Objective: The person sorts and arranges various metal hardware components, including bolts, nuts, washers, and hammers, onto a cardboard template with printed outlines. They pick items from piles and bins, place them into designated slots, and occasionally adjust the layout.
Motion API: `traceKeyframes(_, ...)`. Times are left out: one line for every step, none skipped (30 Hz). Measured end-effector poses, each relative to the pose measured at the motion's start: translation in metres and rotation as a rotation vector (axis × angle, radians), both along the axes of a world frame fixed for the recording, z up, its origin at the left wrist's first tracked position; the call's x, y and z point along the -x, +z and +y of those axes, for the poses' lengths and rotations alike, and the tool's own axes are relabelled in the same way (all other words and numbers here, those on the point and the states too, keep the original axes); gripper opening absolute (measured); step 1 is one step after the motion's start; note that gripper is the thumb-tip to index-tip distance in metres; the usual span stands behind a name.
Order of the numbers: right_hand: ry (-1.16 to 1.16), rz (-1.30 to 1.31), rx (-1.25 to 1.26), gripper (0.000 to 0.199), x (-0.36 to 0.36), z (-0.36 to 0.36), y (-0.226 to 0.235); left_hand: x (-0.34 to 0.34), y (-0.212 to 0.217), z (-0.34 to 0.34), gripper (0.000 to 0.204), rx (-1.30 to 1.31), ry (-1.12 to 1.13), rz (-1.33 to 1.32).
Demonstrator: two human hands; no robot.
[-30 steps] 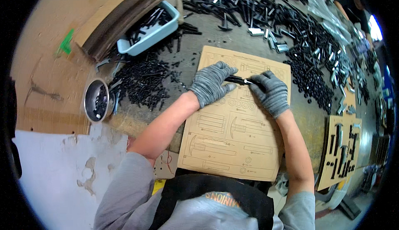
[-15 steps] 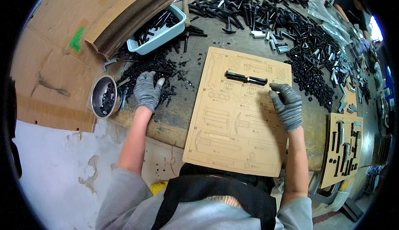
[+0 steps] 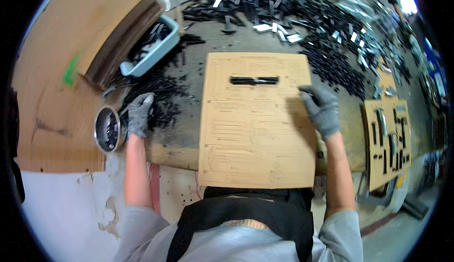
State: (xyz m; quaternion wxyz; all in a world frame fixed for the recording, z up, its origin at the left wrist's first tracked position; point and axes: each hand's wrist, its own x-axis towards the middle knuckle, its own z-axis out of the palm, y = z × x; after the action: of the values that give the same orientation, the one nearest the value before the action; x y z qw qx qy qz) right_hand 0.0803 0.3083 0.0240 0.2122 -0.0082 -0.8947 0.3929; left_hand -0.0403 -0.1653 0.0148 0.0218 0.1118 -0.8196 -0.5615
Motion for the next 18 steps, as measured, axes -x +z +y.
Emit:
traceKeyframes(0.007,-0.085,-0.024,0.016,0.001,-0.009,0.008,-0.006,0.003,0.021,0.021,0.034,-0.110,0.014)
traceKeyframes(0.033,-0.063,0.091,0.017,0.003,-0.016,0.006,-0.015,0.011,0.056,0.021,0.058,-0.228,0.031)
traceKeyframes(0.066,-0.096,0.077,0.018,0.006,-0.022,0.008,-0.025,0.013,0.090,0.020,0.079,-0.338,0.050)
traceKeyframes(0.132,-0.079,0.006,0.019,0.012,-0.027,0.003,-0.037,0.013,0.122,0.020,0.133,-0.476,0.166)
traceKeyframes(0.170,-0.091,0.037,0.019,0.015,-0.036,0.000,-0.047,0.011,0.153,0.019,0.190,-0.605,0.289)
traceKeyframes(0.236,-0.081,0.001,0.020,0.017,-0.045,-0.002,-0.057,0.005,0.176,0.020,0.245,-0.659,0.376)
traceKeyframes(0.256,-0.200,0.049,0.022,0.015,-0.053,0.001,-0.065,-0.001,0.194,0.021,0.301,-0.715,0.463)
traceKeyframes(0.266,-0.216,0.009,0.022,0.015,-0.058,0.000,-0.070,-0.003,0.204,0.020,0.338,-0.706,0.438)
traceKeyframes(0.268,-0.231,-0.029,0.023,0.012,-0.059,-0.002,-0.075,-0.005,0.214,0.019,0.375,-0.705,0.415)
traceKeyframes(0.276,-0.234,-0.040,0.024,0.007,-0.058,-0.005,-0.078,-0.006,0.219,0.018,0.413,-0.702,0.393)
traceKeyframes(0.285,-0.237,-0.052,0.025,0.002,-0.057,-0.008,-0.080,-0.009,0.217,0.018,0.358,-0.708,0.357)
traceKeyframes(0.293,-0.239,-0.061,0.027,-0.001,-0.057,-0.010,-0.078,-0.010,0.210,0.017,0.306,-0.717,0.322)
traceKeyframes(0.282,-0.250,-0.070,0.027,-0.002,-0.056,-0.010,-0.076,-0.010,0.204,0.017,0.255,-0.723,0.286)
traceKeyframes(0.272,-0.262,-0.080,0.027,-0.003,-0.056,-0.009,-0.074,-0.009,0.200,0.016,0.282,-0.741,0.247)
traceKeyframes(0.274,-0.272,-0.091,0.027,-0.003,-0.058,-0.007,-0.073,-0.008,0.196,0.016,0.256,-0.728,0.237)
traceKeyframes(0.289,-0.289,-0.067,0.028,-0.003,-0.060,-0.004,-0.072,-0.007,0.192,0.017,0.229,-0.716,0.227)
traceKeyframes(0.295,-0.298,-0.115,0.028,-0.004,-0.061,-0.001,-0.073,-0.006,0.190,0.017,0.203,-0.704,0.217)
traceKeyframes(0.296,-0.307,-0.164,0.028,-0.006,-0.062,0.000,-0.075,0.005,0.188,0.018,0.278,-0.685,0.326)
